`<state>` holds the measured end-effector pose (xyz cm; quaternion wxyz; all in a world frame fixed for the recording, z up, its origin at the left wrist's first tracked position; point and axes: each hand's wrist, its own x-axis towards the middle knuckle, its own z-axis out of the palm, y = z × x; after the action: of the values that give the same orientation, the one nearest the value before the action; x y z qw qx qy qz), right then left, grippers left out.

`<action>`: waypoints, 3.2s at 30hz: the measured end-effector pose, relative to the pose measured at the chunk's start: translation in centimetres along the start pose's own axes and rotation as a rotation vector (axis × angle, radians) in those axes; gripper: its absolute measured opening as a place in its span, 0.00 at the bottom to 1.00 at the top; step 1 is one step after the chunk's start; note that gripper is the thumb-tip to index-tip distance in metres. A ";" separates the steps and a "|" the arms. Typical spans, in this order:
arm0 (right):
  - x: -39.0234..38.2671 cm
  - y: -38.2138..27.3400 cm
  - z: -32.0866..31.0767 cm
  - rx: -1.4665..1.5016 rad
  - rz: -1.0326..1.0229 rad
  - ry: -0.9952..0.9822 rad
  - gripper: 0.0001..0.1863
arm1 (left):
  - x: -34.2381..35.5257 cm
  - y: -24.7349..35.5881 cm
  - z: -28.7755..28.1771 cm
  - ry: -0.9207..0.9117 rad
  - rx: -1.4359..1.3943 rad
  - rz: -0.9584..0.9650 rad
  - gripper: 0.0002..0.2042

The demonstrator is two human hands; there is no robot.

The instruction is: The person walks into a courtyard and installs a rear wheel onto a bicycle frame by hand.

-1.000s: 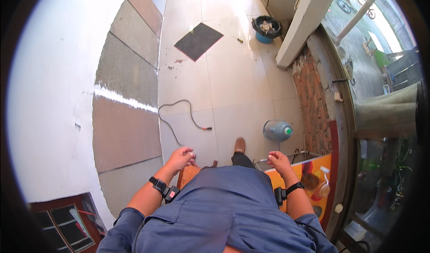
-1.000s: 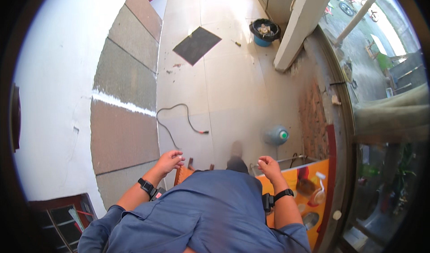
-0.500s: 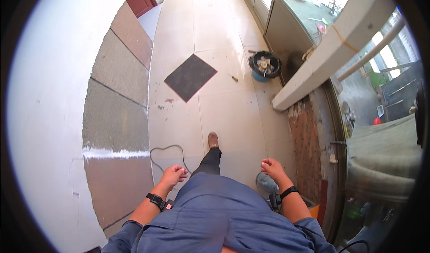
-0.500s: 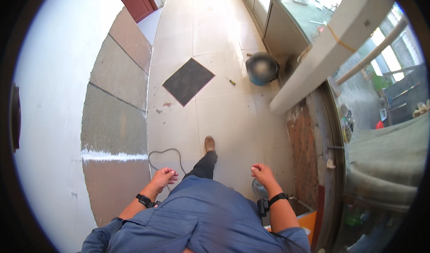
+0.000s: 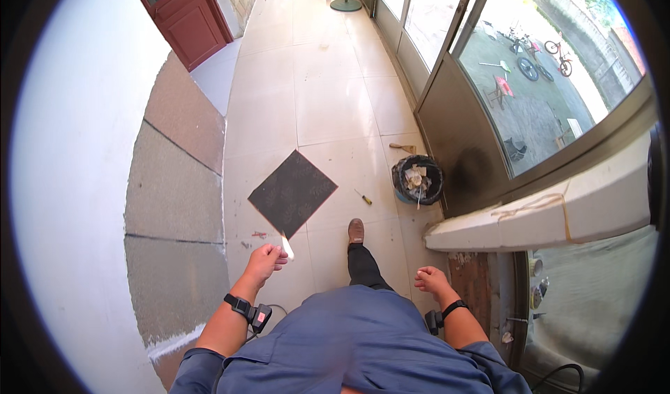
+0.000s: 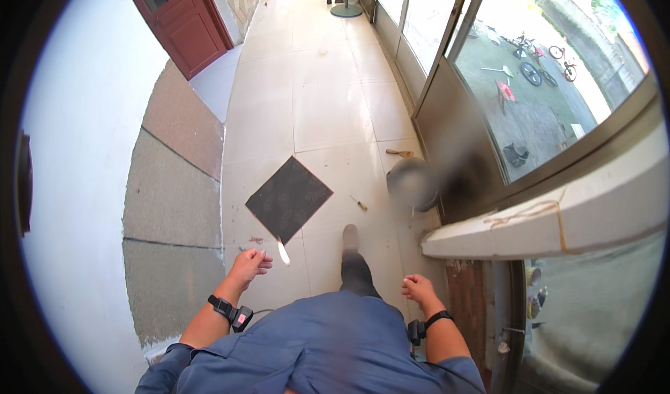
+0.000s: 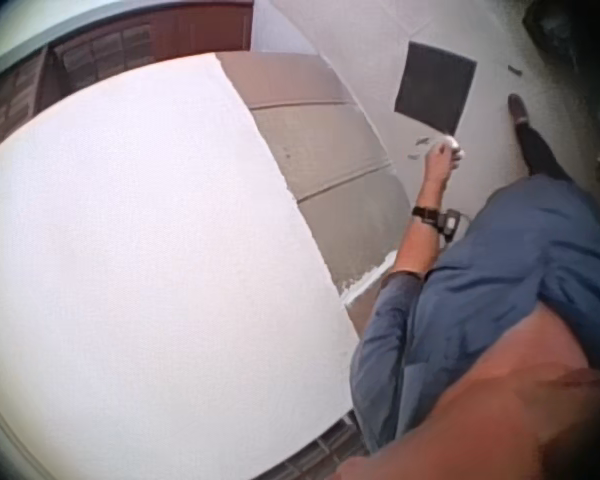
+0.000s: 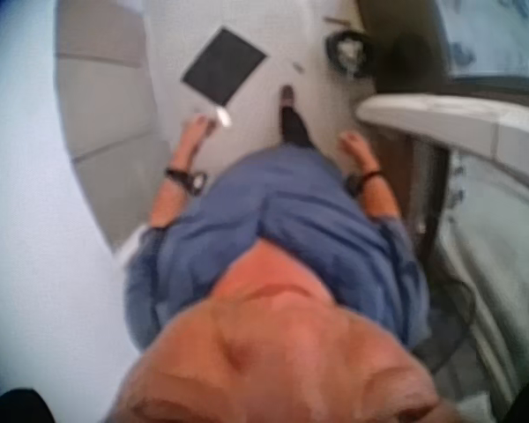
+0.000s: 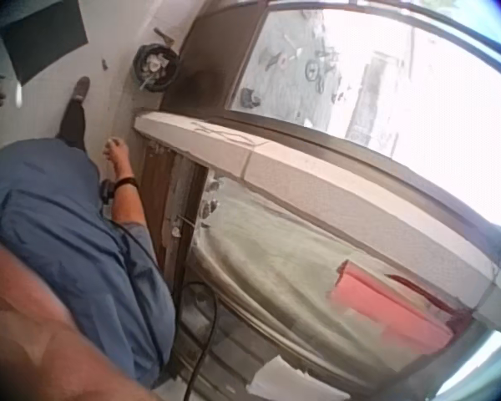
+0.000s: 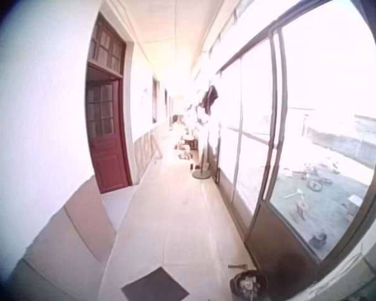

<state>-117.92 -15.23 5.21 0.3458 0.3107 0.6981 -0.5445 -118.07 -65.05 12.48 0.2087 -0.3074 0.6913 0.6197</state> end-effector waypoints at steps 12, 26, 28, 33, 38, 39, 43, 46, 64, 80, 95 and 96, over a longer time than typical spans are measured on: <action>20.9 -32.0 -0.2 -0.035 -0.100 -0.024 0.14 | 20.0 16.1 -3.3 0.088 -0.108 -0.098 0.16; 34.8 -55.7 1.2 0.198 -0.001 0.157 0.16 | 54.4 48.3 -5.4 -0.115 0.073 0.000 0.16; 35.9 -58.5 1.3 0.249 0.014 0.166 0.16 | 58.5 53.5 -5.2 -0.144 0.136 0.028 0.16; 42.0 -64.3 -0.1 0.279 0.063 0.182 0.16 | 68.0 63.3 -1.3 -0.217 0.174 0.064 0.17; 51.1 -70.0 -3.4 0.371 0.073 0.200 0.14 | 75.3 70.7 4.1 -0.204 0.212 0.032 0.18; 52.5 -71.7 -4.5 0.426 0.042 0.196 0.13 | 76.2 72.6 5.1 -0.205 0.225 0.052 0.18; 56.6 -79.4 -8.3 0.433 0.023 0.226 0.13 | 81.0 81.6 9.1 -0.218 0.275 0.155 0.19; 58.1 -87.7 -11.4 0.443 -0.164 0.360 0.12 | 85.6 87.6 12.6 -0.248 0.291 0.216 0.19; 52.2 -131.9 -28.0 0.449 -1.304 1.019 0.11 | 110.7 111.1 33.2 -0.660 0.545 0.159 0.19; 55.7 -129.7 -45.5 0.627 -1.193 1.368 0.17 | 114.3 115.9 54.2 -0.873 0.757 0.177 0.21; 54.9 -120.6 -59.1 0.659 -0.940 1.862 0.22 | 115.8 119.9 78.6 -1.127 0.847 0.334 0.21; 54.7 -120.1 -59.6 0.645 -0.922 1.905 0.22 | 116.0 120.0 79.9 -1.125 0.837 0.333 0.21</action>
<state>-254.94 20.36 35.81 -0.6664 0.3885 0.5526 -0.3156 -291.45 -0.53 10.68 0.5362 0.2736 0.6963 0.3909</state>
